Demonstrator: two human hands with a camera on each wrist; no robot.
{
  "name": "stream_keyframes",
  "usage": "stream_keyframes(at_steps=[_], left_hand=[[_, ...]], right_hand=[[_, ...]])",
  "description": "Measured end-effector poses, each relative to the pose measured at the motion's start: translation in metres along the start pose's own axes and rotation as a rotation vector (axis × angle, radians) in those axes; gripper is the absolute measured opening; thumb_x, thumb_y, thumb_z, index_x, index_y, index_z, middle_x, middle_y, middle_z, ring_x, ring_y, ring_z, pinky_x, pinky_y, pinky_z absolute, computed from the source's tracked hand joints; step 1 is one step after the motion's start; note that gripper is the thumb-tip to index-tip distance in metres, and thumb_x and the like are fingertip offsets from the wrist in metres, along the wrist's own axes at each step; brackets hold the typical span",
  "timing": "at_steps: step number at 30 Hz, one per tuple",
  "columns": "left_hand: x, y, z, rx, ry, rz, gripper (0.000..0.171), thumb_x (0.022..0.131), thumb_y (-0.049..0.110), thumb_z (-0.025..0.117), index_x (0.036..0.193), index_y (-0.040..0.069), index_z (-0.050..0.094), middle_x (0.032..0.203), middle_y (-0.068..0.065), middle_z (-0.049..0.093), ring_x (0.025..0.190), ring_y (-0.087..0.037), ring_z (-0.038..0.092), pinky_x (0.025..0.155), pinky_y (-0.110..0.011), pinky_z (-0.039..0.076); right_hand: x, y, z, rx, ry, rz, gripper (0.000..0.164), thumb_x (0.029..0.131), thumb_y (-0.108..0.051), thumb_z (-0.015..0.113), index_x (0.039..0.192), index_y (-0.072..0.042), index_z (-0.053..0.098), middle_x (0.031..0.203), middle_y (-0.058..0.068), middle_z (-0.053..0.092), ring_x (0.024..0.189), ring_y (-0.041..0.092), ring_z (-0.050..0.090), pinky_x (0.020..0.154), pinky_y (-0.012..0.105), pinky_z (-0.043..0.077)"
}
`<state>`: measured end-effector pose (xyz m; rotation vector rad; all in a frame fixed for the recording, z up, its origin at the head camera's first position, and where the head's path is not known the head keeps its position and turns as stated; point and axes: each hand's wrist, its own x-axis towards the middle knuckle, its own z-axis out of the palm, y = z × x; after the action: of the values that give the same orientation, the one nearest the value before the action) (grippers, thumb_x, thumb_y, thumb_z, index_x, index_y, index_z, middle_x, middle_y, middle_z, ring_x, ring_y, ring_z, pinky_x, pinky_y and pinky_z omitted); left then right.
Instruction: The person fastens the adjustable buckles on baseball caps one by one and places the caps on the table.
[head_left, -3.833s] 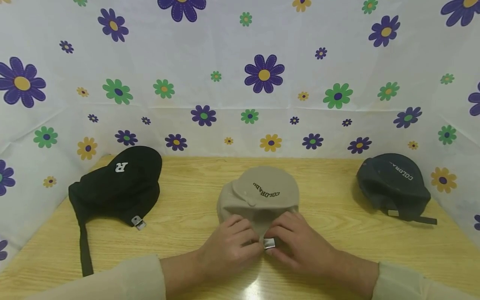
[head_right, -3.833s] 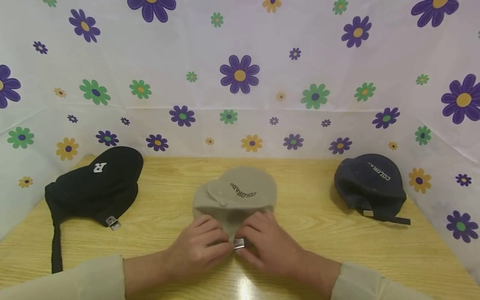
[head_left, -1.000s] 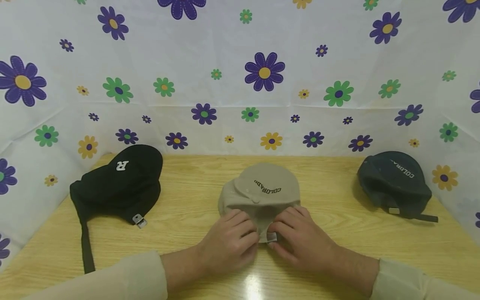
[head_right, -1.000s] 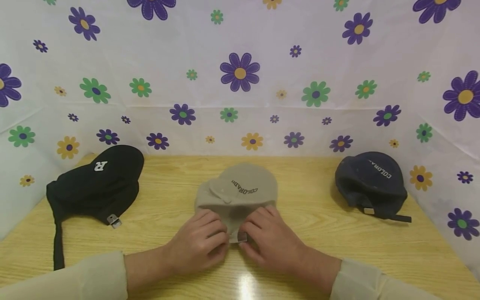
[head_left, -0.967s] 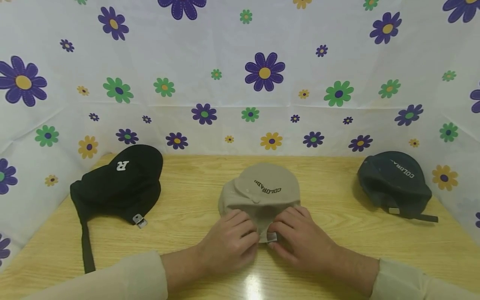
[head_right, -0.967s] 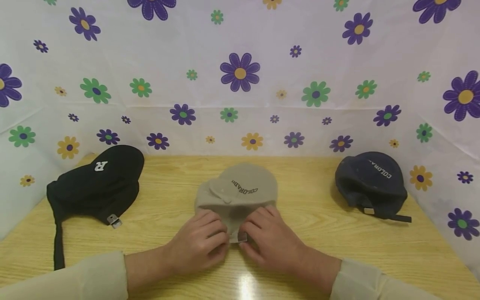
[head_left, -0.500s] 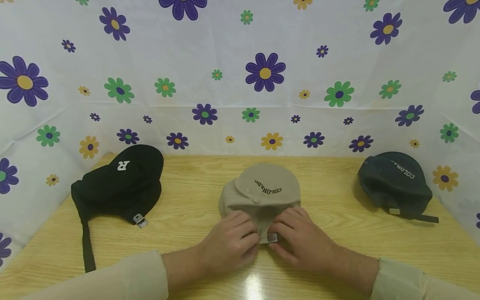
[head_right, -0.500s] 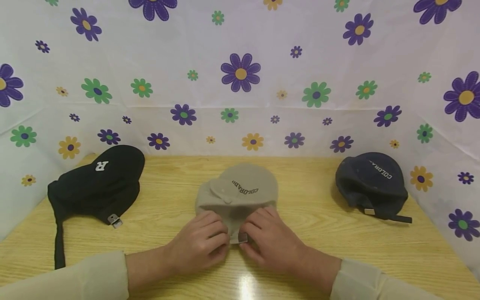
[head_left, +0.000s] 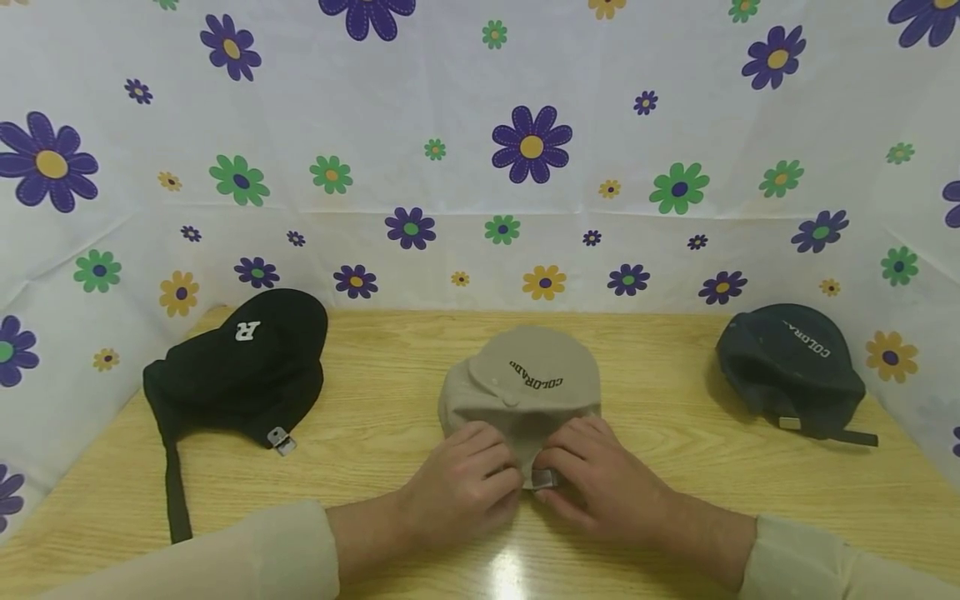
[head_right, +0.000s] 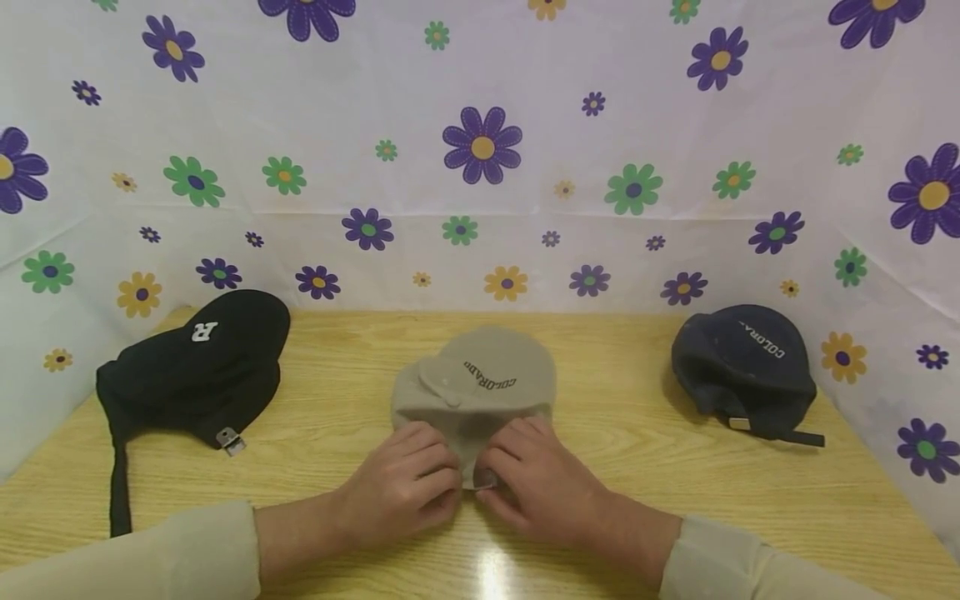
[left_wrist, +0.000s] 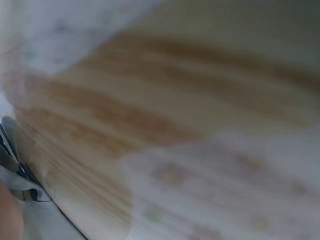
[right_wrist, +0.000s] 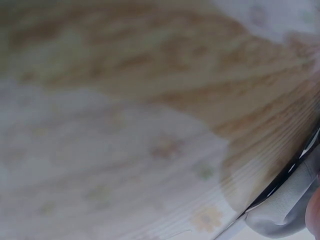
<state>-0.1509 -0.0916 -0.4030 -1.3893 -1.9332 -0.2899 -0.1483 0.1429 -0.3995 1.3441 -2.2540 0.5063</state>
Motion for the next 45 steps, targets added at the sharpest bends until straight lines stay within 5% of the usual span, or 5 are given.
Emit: stream_keyframes(at_steps=[23,45], left_hand=[[-0.0013,-0.0029,-0.0007,0.07,-0.017,-0.038,0.005,0.077,0.017,0.063,0.073,0.017,0.066,0.079,0.007,0.062,0.078,-0.014,0.055,0.077,-0.03,0.041],[-0.001,-0.003,0.0011,0.057,0.035,-0.014,0.007,0.071,0.014,0.074,0.071,0.019,0.069,0.079,0.008,0.066,0.079,-0.011,0.058,0.079,-0.029,0.044]], right_hand=[[-0.0005,0.0002,-0.002,-0.03,-0.011,0.043,0.014,0.088,-0.027,0.071,0.097,-0.02,0.064,0.099,-0.01,0.058,0.097,0.01,0.053,0.086,0.033,0.041],[-0.0006,0.0017,-0.0011,0.005,-0.004,0.012,0.015,0.087,-0.026,0.073,0.096,-0.018,0.064,0.099,-0.009,0.058,0.096,0.011,0.053,0.091,0.031,0.039]])
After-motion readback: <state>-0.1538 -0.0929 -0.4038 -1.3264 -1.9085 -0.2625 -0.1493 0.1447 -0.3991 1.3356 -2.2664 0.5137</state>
